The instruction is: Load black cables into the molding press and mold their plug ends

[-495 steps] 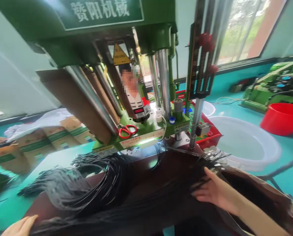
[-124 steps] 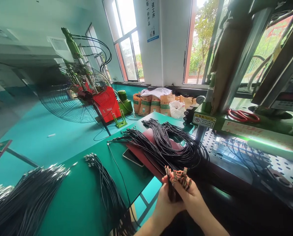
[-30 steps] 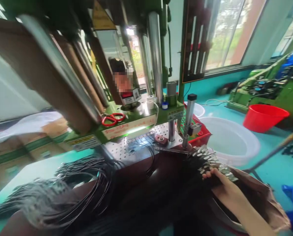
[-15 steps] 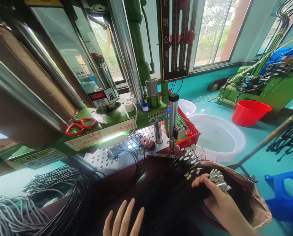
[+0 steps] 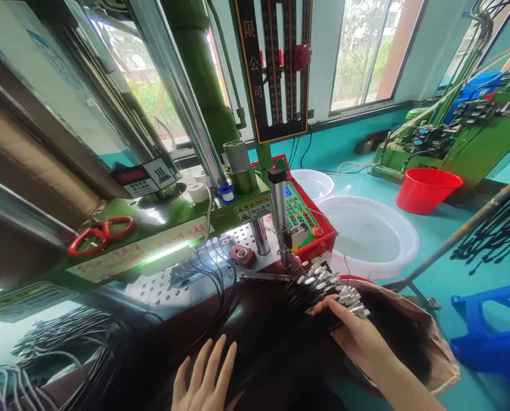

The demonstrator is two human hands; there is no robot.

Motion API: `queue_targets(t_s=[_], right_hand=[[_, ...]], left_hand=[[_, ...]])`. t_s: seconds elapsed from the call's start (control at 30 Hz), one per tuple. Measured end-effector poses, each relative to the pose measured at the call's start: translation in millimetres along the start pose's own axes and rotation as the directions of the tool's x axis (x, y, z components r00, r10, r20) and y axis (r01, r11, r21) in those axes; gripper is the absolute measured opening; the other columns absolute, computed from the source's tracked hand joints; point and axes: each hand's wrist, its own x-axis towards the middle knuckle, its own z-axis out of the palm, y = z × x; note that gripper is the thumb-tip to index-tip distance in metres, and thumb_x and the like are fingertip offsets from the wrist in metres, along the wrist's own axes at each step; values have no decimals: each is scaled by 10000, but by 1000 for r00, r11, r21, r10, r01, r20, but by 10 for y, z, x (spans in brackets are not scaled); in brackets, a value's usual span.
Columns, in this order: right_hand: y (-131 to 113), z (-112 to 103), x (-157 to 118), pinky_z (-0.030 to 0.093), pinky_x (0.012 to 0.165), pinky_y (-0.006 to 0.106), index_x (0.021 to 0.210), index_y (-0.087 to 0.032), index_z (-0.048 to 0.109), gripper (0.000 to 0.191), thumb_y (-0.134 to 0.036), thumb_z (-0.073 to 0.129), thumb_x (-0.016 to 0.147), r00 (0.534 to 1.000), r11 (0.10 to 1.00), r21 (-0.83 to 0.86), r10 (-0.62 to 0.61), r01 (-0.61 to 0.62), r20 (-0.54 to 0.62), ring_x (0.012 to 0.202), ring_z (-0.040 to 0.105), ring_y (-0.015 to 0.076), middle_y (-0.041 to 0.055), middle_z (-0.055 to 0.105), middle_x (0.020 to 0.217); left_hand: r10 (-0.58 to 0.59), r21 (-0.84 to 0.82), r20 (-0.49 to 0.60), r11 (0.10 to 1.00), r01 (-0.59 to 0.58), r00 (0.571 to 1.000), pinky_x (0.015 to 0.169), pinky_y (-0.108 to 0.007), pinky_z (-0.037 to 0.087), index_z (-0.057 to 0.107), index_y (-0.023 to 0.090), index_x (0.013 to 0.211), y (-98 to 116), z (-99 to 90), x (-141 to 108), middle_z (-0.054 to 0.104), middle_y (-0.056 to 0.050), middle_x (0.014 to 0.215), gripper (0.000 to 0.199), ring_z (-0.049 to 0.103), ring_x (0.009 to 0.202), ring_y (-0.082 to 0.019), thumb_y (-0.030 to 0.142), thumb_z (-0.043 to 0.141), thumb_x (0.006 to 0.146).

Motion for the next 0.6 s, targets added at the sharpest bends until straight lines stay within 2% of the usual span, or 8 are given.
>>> queue_targets(t_s=[0.07,0.13,0.2,0.27,0.33,0.4,0.5,0.6], right_hand=[[-30,-97,1,450,844,382,953,-213,606,190,-297,614,783,997,994,-91,-60,57,-41,912,584,225,51,658,922],[-63,-193,-27,391,934,435,1098,-238,547,341,-332,606,776,931,918,-300,-321,260,-175,1043,526,255,62,600,1084],[-69,-225,-79,287,1017,478,1210,-277,468,438,-314,581,789,690,595,-658,-707,461,-156,1160,434,269,56,503,1231],[-24,-149,-120,221,1050,496,1271,-318,416,491,-241,551,805,507,77,-878,-839,472,199,1239,345,275,39,415,1331],[71,22,-104,195,1058,502,1320,-325,370,529,-217,520,824,542,-356,-814,-613,459,574,1291,262,286,34,354,1396],[189,218,-6,193,1055,510,1361,-300,315,548,-293,501,845,622,-561,-664,-306,494,721,1312,217,296,46,309,1431],[331,410,234,229,1034,514,1371,-265,303,551,-419,447,861,679,-646,-563,-93,516,728,1305,244,296,75,328,1421],[389,442,411,253,1021,503,1343,-259,361,505,-437,414,874,701,-656,-554,-53,512,711,1279,305,285,85,403,1377]], left_hand=[[5,15,71,1000,-6,997,897,-465,349,514,263,1217,17,-27,26,505,-29,1300,495,471,1125,-258,157,466,735],[-6,22,141,1000,3,990,861,-441,383,469,273,1256,40,-51,40,460,-16,1340,557,467,1131,-259,150,481,713],[-22,18,187,1000,19,982,856,-437,395,449,272,1272,68,-66,41,438,-13,1356,606,452,1149,-272,171,518,678],[-34,6,193,999,33,981,865,-447,397,445,267,1275,91,-69,31,442,-17,1354,627,440,1159,-287,212,552,660],[-43,-1,159,999,43,986,863,-448,401,447,265,1274,100,-66,16,462,-23,1339,609,448,1152,-287,236,558,675],[-49,-4,110,999,50,993,852,-446,410,452,267,1270,90,-67,10,493,-31,1313,569,471,1130,-279,240,544,709],[-31,-26,74,999,33,997,819,-427,435,444,269,1273,51,-98,47,548,-36,1256,533,512,1085,-265,251,532,748],[-46,-61,114,997,53,992,829,-421,437,428,272,1280,24,-165,120,566,-33,1232,515,509,1091,-261,269,534,776]])
